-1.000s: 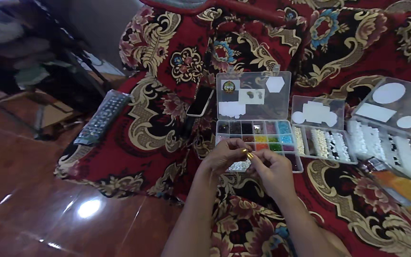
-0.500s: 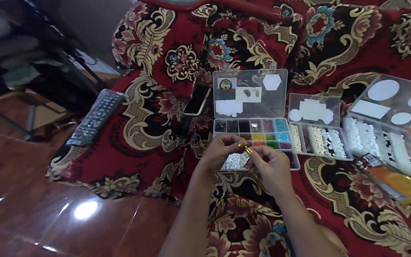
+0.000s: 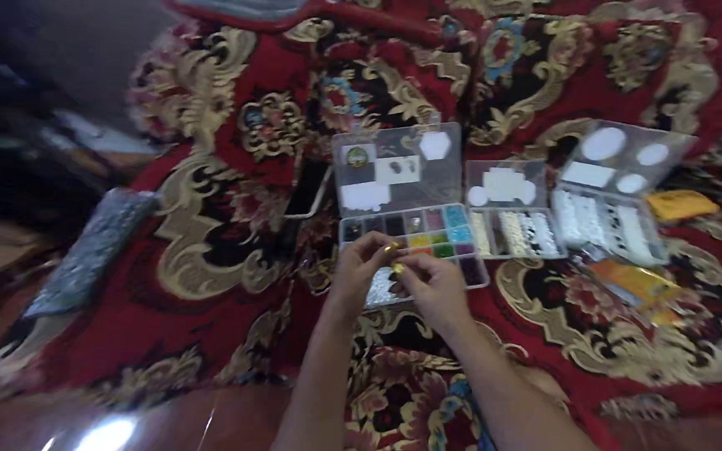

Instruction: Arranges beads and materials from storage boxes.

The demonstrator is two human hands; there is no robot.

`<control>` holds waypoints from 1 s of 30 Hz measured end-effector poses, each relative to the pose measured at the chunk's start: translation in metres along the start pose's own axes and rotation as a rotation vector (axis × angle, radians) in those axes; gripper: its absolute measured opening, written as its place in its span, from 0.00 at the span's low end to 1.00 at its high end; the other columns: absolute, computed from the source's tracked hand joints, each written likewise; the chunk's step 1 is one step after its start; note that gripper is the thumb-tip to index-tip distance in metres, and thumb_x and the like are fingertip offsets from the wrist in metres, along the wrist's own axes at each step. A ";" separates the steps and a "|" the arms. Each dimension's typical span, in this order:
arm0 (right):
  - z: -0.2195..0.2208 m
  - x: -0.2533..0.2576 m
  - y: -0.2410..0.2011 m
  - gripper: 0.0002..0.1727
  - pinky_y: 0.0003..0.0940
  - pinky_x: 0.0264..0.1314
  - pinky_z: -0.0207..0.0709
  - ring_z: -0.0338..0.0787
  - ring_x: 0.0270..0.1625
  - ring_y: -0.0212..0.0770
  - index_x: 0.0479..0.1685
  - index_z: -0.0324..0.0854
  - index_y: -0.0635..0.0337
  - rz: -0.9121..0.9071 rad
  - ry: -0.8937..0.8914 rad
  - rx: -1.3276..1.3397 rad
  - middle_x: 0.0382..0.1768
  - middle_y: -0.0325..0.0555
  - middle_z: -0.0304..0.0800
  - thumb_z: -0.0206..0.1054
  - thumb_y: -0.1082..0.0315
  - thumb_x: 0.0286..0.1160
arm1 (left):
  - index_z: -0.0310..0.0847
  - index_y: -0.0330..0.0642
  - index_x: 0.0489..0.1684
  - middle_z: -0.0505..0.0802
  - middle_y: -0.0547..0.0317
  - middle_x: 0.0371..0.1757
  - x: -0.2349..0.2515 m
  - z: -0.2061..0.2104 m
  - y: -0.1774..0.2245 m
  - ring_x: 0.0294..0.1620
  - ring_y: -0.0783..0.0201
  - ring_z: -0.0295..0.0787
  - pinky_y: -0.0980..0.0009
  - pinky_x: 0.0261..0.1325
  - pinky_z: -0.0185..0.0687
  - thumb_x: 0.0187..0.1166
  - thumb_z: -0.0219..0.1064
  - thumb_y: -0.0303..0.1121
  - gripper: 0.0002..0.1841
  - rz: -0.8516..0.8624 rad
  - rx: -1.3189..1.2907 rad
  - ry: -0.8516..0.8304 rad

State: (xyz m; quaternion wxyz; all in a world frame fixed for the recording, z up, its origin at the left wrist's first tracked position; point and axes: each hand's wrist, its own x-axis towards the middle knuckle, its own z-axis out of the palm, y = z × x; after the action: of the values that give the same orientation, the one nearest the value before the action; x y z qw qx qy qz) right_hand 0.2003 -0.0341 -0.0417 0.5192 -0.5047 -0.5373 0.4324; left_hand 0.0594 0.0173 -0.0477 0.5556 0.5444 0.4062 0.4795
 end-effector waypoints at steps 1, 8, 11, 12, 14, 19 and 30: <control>0.001 0.000 0.001 0.10 0.26 0.41 0.90 0.93 0.34 0.30 0.47 0.89 0.72 0.003 -0.015 -0.023 0.37 0.49 0.94 0.65 0.74 0.79 | 0.83 0.39 0.41 0.94 0.66 0.40 -0.001 0.001 -0.002 0.42 0.74 0.91 0.74 0.52 0.89 0.82 0.59 0.22 0.07 0.018 0.034 0.000; 0.002 0.009 0.009 0.11 0.41 0.50 0.87 0.94 0.40 0.46 0.45 0.88 0.77 -0.046 -0.051 -0.052 0.39 0.61 0.93 0.65 0.75 0.80 | 0.80 0.41 0.45 0.90 0.79 0.39 0.001 -0.008 -0.007 0.40 0.84 0.86 0.82 0.47 0.84 0.83 0.56 0.29 0.07 0.164 0.271 -0.036; 0.001 0.010 0.009 0.11 0.42 0.54 0.85 0.94 0.42 0.48 0.47 0.89 0.78 -0.068 -0.039 -0.038 0.40 0.63 0.94 0.65 0.76 0.80 | 0.77 0.47 0.43 0.90 0.84 0.33 0.000 -0.008 -0.003 0.29 0.87 0.82 0.87 0.34 0.78 0.84 0.52 0.27 0.08 0.139 0.177 -0.037; 0.000 0.010 0.008 0.11 0.42 0.53 0.85 0.94 0.42 0.47 0.48 0.88 0.78 -0.074 -0.047 -0.026 0.39 0.63 0.94 0.65 0.76 0.80 | 0.76 0.48 0.43 0.89 0.84 0.32 -0.001 -0.008 0.000 0.27 0.87 0.82 0.88 0.32 0.78 0.84 0.51 0.27 0.08 0.127 0.162 -0.036; -0.001 0.011 0.010 0.11 0.40 0.50 0.87 0.94 0.39 0.45 0.49 0.88 0.78 -0.089 -0.078 0.006 0.38 0.62 0.94 0.65 0.76 0.81 | 0.77 0.48 0.43 0.89 0.84 0.31 -0.004 -0.008 0.002 0.26 0.86 0.82 0.87 0.31 0.79 0.84 0.52 0.26 0.08 0.122 0.143 -0.033; -0.012 0.010 0.007 0.11 0.38 0.48 0.87 0.94 0.37 0.44 0.50 0.87 0.79 -0.083 -0.106 0.022 0.37 0.62 0.93 0.63 0.77 0.82 | 0.71 0.43 0.67 0.94 0.80 0.43 -0.010 -0.007 0.006 0.43 0.80 0.92 0.81 0.49 0.88 0.84 0.52 0.31 0.15 0.000 0.015 -0.110; -0.037 -0.052 -0.004 0.10 0.46 0.57 0.82 0.94 0.46 0.53 0.46 0.90 0.77 -0.198 -0.065 -0.209 0.40 0.65 0.94 0.64 0.78 0.79 | 0.80 0.32 0.58 0.91 0.76 0.43 -0.088 0.044 0.009 0.30 0.86 0.84 0.85 0.33 0.82 0.85 0.56 0.27 0.12 -0.031 0.166 0.036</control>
State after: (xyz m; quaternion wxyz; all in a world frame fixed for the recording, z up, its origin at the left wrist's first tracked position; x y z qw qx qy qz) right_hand 0.2342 -0.0879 -0.0406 0.4862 -0.4865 -0.6430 0.3369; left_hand 0.0834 -0.0783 -0.0412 0.5086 0.5735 0.4626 0.4453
